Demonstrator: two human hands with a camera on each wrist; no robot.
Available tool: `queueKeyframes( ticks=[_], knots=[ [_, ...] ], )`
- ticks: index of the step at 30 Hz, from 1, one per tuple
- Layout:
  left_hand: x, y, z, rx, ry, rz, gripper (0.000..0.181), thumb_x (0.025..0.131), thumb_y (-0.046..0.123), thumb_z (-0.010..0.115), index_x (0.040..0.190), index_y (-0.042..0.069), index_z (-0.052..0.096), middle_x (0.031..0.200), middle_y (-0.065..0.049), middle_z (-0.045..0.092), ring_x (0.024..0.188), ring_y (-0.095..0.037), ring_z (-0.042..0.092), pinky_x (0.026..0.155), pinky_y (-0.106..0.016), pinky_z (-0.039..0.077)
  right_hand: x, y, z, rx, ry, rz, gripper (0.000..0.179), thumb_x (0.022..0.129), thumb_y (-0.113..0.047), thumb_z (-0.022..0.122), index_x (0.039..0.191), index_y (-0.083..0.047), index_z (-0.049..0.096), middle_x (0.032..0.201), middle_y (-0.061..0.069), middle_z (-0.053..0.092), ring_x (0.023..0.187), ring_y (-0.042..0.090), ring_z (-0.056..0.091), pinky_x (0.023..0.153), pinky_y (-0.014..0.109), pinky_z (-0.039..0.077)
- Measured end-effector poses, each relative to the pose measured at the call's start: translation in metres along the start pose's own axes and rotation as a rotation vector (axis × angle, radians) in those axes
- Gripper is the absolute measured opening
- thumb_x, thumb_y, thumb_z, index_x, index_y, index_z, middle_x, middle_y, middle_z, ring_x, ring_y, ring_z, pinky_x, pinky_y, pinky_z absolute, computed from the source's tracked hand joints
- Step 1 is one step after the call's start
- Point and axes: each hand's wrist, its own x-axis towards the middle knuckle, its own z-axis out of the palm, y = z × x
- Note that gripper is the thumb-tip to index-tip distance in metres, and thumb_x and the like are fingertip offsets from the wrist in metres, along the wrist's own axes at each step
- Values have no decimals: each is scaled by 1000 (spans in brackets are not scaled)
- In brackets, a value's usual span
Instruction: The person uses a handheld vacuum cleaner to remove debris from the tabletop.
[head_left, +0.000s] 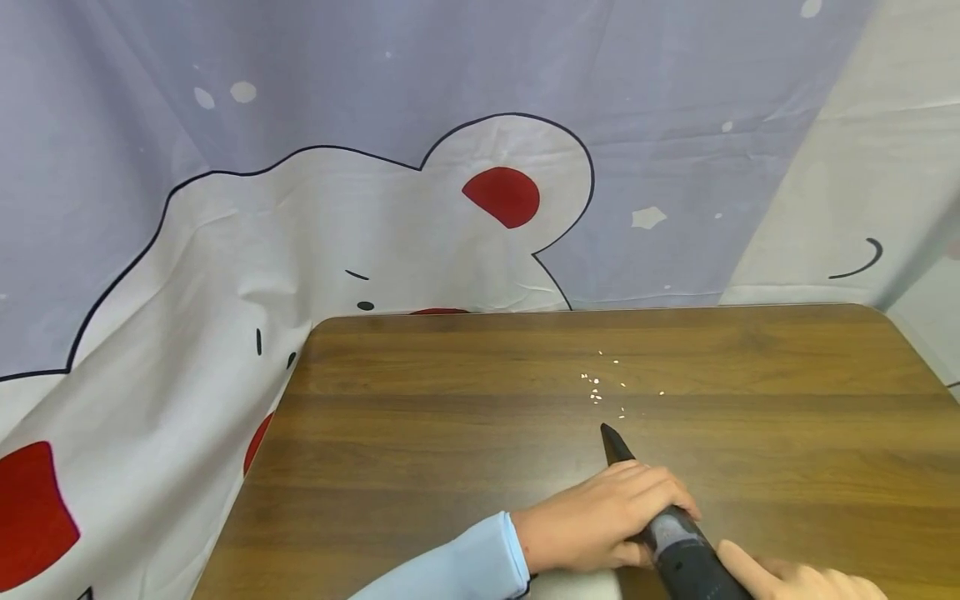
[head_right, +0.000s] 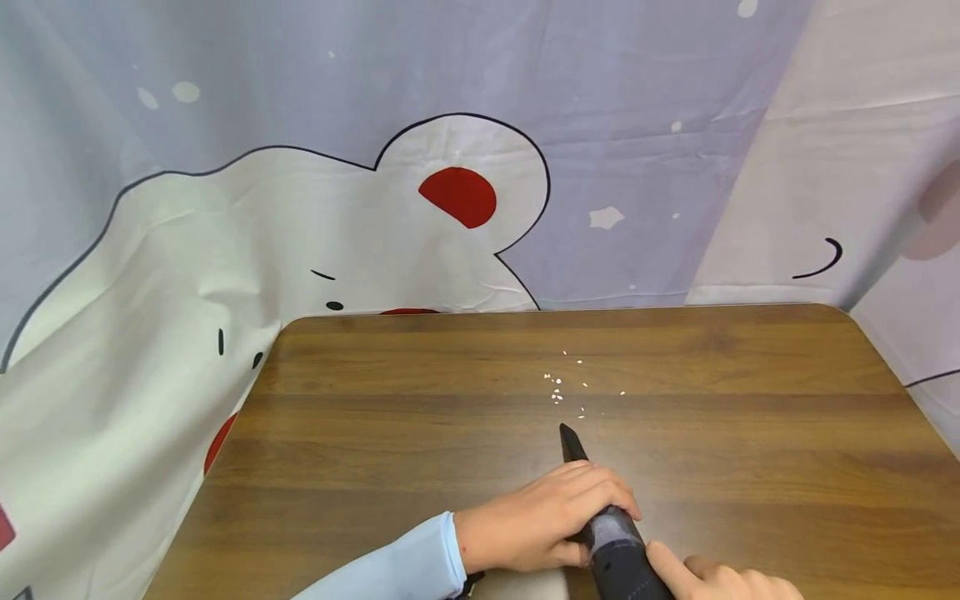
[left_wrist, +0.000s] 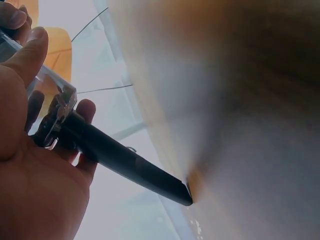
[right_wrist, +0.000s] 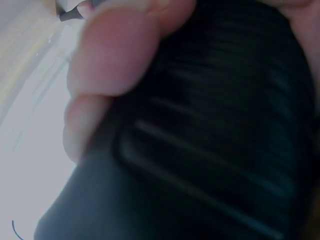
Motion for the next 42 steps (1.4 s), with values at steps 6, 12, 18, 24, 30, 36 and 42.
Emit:
queueKeyframes(
  ticks=[6, 12, 18, 24, 30, 36, 42],
  knots=[
    [11, -8, 1, -16, -9, 15, 67, 76, 34, 78, 133, 21, 45, 135, 14, 44, 129, 2, 32, 112, -18, 19, 3, 6, -4, 29, -16, 6, 62, 68, -84, 53, 104, -35, 47, 60, -12, 39, 44, 12, 36, 41, 30, 29],
    [19, -15, 3, -25, -13, 34, 67, 77, 38, 77, 133, 20, 44, 135, 13, 45, 129, 2, 30, 112, -18, 16, 7, 13, -10, 65, -37, -11, 66, 65, -83, 57, 105, -33, 46, 60, -10, 40, 46, 12, 38, 41, 30, 30],
    [23, -21, 3, -44, -8, 27, 67, 76, 40, 77, 131, 21, 45, 133, 13, 45, 128, 3, 31, 112, -17, 17, 10, 19, -14, 80, 5, -60, 68, 63, -80, 61, 108, -30, 47, 61, -11, 41, 47, 9, 37, 40, 30, 31],
    [21, -23, 2, -38, 0, 14, 65, 77, 37, 77, 132, 21, 45, 133, 12, 45, 128, 2, 31, 112, -17, 16, 12, 20, -21, 89, 40, -128, 72, 65, -79, 62, 114, -28, 48, 61, -12, 41, 48, 6, 37, 39, 30, 30],
    [18, -25, 0, -27, 14, -7, 65, 77, 36, 77, 132, 21, 45, 134, 12, 45, 129, 2, 31, 113, -18, 16, 14, 17, -27, 80, 156, -215, 68, 64, -77, 65, 110, -29, 48, 61, -17, 37, 47, 1, 34, 37, 27, 27],
    [17, -28, -4, -31, 21, -32, 67, 76, 34, 78, 132, 22, 44, 132, 13, 46, 126, 2, 33, 112, -19, 17, 21, 20, -29, 65, 186, -264, 74, 60, -78, 66, 112, -27, 51, 63, -18, 39, 49, 0, 35, 39, 27, 29],
    [16, -31, -7, -33, 34, -38, 67, 75, 30, 79, 132, 22, 45, 131, 13, 47, 126, 2, 34, 112, -19, 17, 28, 21, -36, 86, 127, -269, 66, 63, -69, 71, 109, -26, 51, 62, -19, 40, 48, 1, 36, 39, 28, 30]
  ],
)
